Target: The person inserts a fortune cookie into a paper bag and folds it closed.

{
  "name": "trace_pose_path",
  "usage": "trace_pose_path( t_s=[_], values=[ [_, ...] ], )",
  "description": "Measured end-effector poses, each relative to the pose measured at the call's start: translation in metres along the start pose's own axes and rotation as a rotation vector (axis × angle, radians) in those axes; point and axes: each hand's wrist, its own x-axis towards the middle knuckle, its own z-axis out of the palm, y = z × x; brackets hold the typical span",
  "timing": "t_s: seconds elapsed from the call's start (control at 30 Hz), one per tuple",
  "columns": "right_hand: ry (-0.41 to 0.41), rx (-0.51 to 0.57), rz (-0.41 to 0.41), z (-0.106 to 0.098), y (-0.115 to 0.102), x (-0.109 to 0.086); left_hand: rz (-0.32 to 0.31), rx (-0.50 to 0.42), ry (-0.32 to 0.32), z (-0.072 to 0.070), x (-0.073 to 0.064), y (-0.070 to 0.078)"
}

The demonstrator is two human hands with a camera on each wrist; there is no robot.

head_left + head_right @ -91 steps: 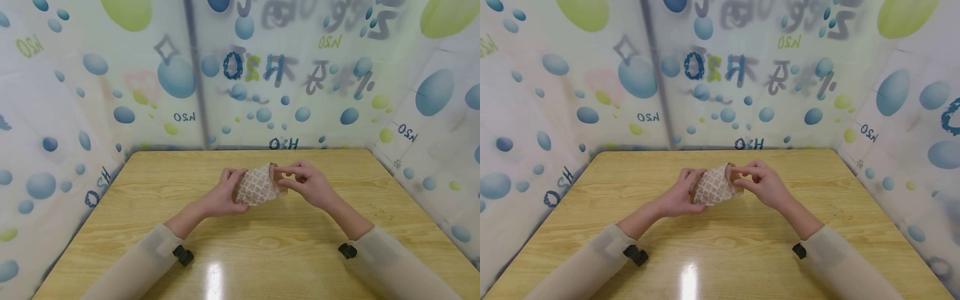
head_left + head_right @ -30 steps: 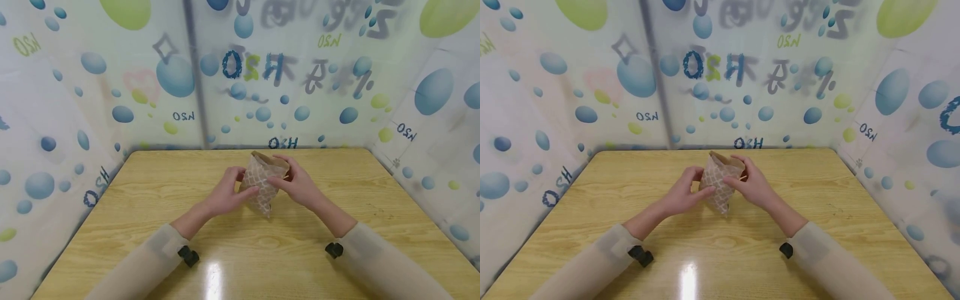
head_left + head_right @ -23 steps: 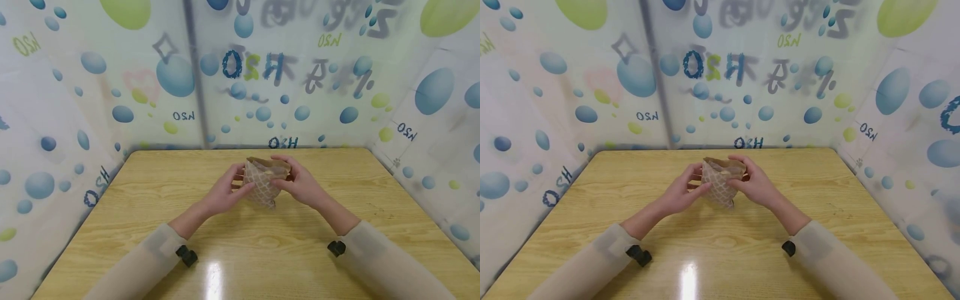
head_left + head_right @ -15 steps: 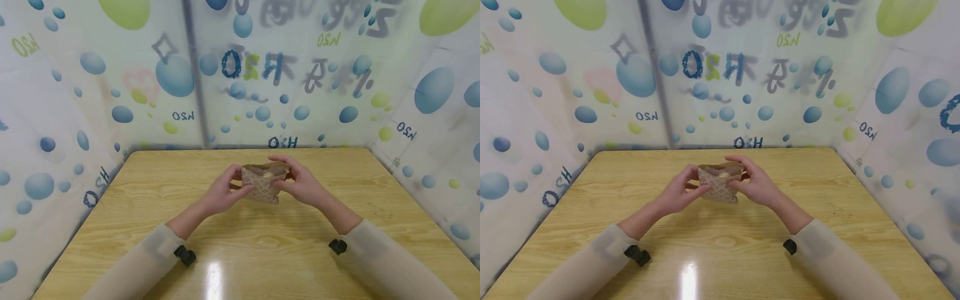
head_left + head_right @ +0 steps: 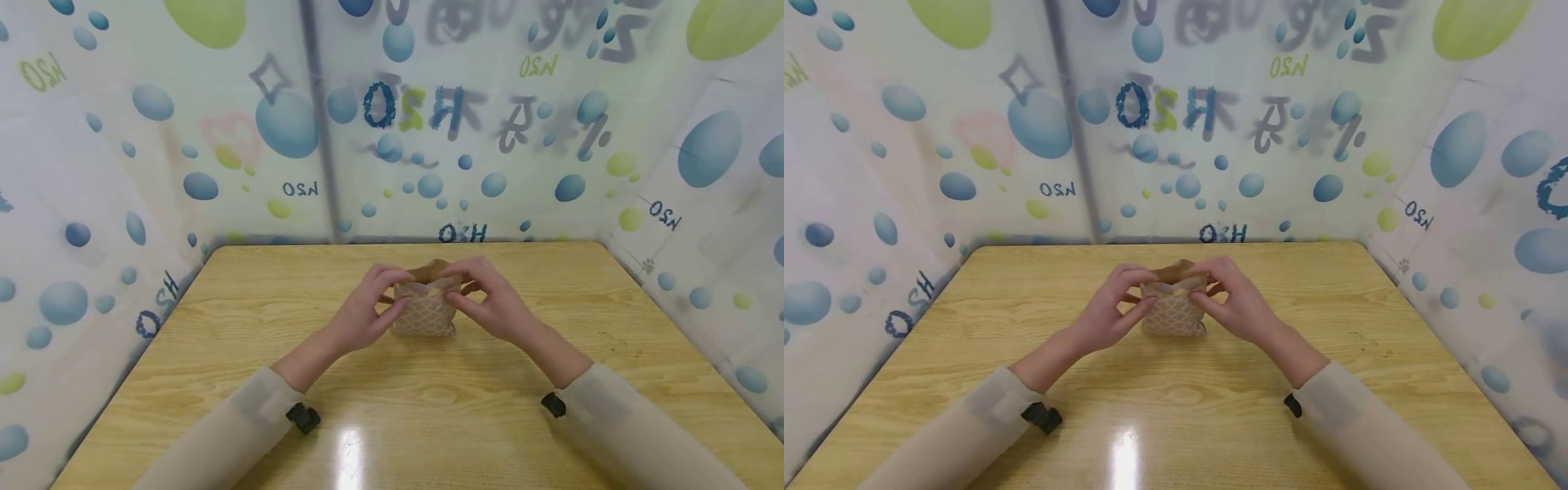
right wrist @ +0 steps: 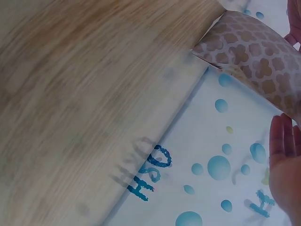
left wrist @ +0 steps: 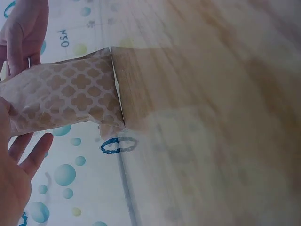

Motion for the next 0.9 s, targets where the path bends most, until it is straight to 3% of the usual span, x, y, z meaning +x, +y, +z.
trace_pose_path(
  t_s=[0.73,0.9],
  values=[
    [-0.034,-0.125,-0.047,0.0042,0.0001,0.0003,-0.011,0.048,0.009,0.0015,0.0020,-0.0007],
    [-0.049,-0.132,-0.030,0.0053,-0.0010,0.0008,-0.073,0.021,0.008,0.0046,0.0024,0.0006]
  ],
)
